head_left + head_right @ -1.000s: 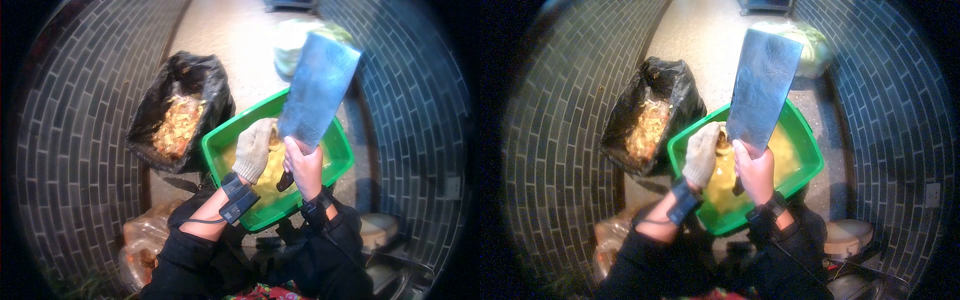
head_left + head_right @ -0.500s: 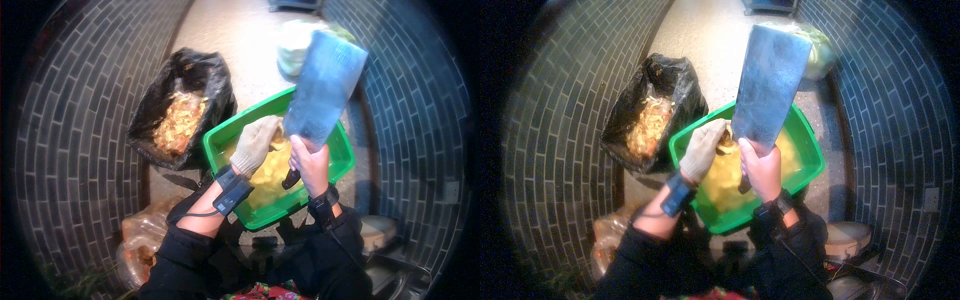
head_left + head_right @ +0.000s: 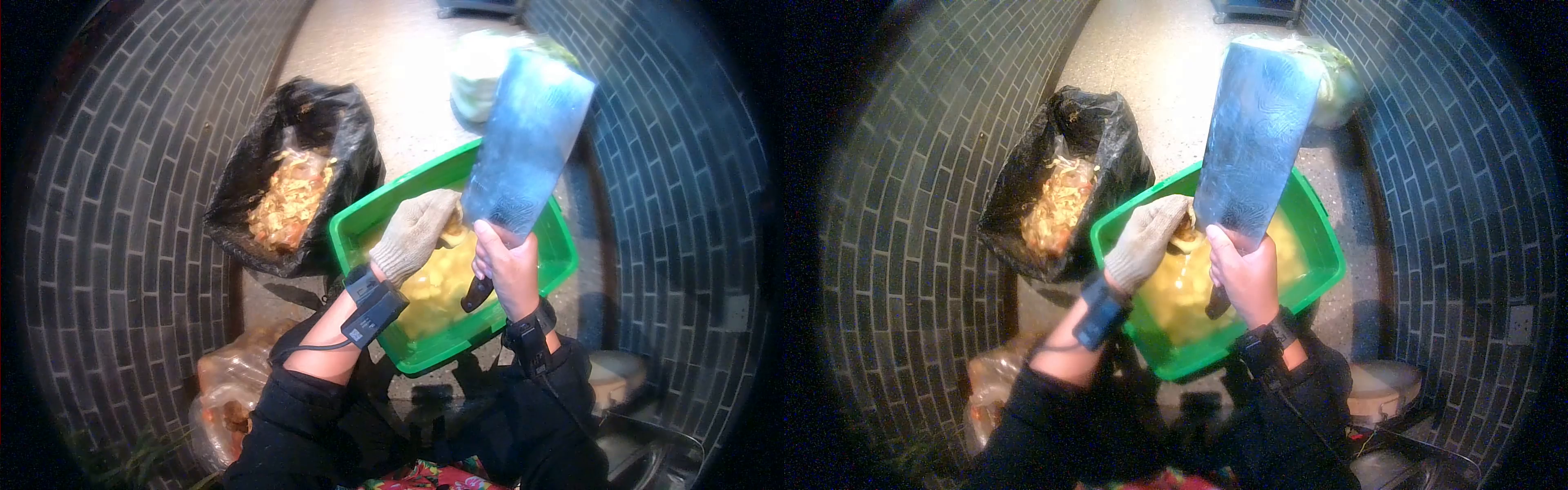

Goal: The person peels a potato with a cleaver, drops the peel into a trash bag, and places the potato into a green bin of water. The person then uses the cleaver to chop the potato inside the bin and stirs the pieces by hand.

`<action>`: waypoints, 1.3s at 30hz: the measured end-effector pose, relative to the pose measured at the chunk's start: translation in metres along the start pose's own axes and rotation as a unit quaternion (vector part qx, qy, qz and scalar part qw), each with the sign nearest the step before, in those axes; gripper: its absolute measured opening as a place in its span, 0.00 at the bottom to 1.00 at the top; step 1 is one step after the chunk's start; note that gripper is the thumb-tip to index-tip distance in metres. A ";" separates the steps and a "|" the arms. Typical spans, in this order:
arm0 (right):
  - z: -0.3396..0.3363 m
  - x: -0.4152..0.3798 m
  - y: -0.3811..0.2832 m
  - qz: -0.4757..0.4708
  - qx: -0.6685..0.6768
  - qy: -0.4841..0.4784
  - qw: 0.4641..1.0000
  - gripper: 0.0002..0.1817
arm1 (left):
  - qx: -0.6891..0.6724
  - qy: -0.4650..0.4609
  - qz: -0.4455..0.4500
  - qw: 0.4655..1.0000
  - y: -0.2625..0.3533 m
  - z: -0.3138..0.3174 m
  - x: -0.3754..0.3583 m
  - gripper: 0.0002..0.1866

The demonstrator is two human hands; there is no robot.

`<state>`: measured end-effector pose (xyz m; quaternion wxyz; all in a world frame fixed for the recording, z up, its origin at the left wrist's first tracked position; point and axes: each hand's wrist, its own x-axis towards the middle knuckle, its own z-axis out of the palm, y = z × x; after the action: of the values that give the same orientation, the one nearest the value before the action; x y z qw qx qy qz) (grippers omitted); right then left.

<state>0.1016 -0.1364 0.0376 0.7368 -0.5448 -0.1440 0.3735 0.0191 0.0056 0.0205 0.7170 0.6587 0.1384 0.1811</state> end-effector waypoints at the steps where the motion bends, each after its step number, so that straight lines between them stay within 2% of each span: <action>1: -0.002 0.000 -0.001 0.000 0.000 0.000 1.000 0.09 | -0.005 -0.019 -0.049 0.999 0.007 0.004 -0.003 0.16; 2: -0.003 0.001 -0.001 0.007 -0.025 -0.001 1.000 0.08 | -0.009 -0.037 -0.098 0.994 0.012 0.007 -0.006 0.16; 7: -0.007 0.004 -0.008 0.020 -0.056 -0.018 0.998 0.07 | -0.010 0.001 -0.051 0.999 -0.003 0.011 -0.008 0.22; 9: -0.008 0.004 -0.013 0.049 -0.034 -0.041 0.997 0.07 | 0.013 0.007 -0.123 0.992 0.007 0.007 -0.008 0.27; 11: -0.006 0.004 -0.012 0.045 -0.034 -0.040 0.998 0.07 | 0.062 -0.002 -0.144 0.988 0.011 0.005 -0.004 0.30; 13: -0.005 0.004 -0.009 0.044 -0.035 -0.042 0.998 0.07 | -0.014 0.037 -0.142 0.989 0.000 0.005 0.000 0.32; 14: -0.004 0.004 -0.007 0.037 -0.035 -0.045 0.998 0.07 | -0.052 0.049 -0.186 0.980 -0.004 0.004 0.000 0.31; 16: -0.001 0.002 -0.005 0.030 -0.037 -0.050 0.998 0.07 | -0.084 0.071 -0.213 0.971 -0.002 0.005 0.000 0.29; 17: 0.003 0.000 -0.004 0.021 -0.040 -0.022 0.999 0.06 | -0.116 0.090 -0.238 0.960 -0.002 0.005 0.000 0.27; 18: 0.006 -0.001 -0.004 0.010 -0.042 0.006 0.999 0.07 | -0.115 0.090 -0.235 0.961 -0.008 0.008 0.000 0.27; 20: 0.003 0.000 -0.002 0.010 -0.028 0.006 1.000 0.07 | -0.062 0.107 -0.042 0.991 -0.027 0.018 -0.007 0.23; 21: 0.003 0.000 -0.002 0.014 -0.016 0.009 1.000 0.07 | 0.111 0.129 0.032 0.985 -0.001 0.028 -0.015 0.22; 23: 0.004 0.001 -0.002 0.022 0.004 0.010 1.000 0.07 | 0.071 0.155 -0.041 0.985 0.002 0.039 -0.017 0.22; 24: 0.005 0.000 -0.001 0.030 0.023 0.011 0.999 0.07 | 0.071 0.154 -0.042 0.985 -0.005 0.038 -0.016 0.22; 26: 0.006 -0.001 -0.002 0.025 0.002 0.006 1.000 0.07 | -0.016 0.171 -0.098 0.980 -0.022 0.032 -0.011 0.23; 30: 0.009 -0.001 -0.002 0.009 -0.042 0.000 0.999 0.08 | -0.062 0.192 -0.125 0.971 -0.014 0.025 -0.008 0.25; 32: 0.005 -0.001 0.003 0.009 -0.053 -0.009 0.998 0.06 | -0.005 0.171 -0.129 0.977 -0.003 0.020 -0.009 0.27; 33: 0.002 -0.001 0.004 0.009 -0.064 -0.017 0.998 0.06 | -0.005 0.171 -0.130 0.977 -0.004 0.015 -0.007 0.27; 35: 0.000 0.000 0.002 0.002 -0.087 -0.028 0.996 0.05 | -0.058 0.108 -0.143 0.982 -0.007 0.004 -0.005 0.30; 37: -0.003 -0.001 -0.004 -0.005 -0.109 -0.038 0.993 0.04 | -0.023 0.115 -0.150 0.982 0.012 0.006 -0.007 0.30; 39: -0.004 -0.003 -0.014 0.055 -0.057 -0.077 0.994 0.05 | -0.033 0.116 -0.161 0.980 0.026 0.010 -0.008 0.30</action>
<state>0.1071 -0.1429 0.0498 0.6697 -0.5625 -0.1911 0.4456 0.0141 -0.0048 0.0472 0.7373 0.5784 0.3184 0.1432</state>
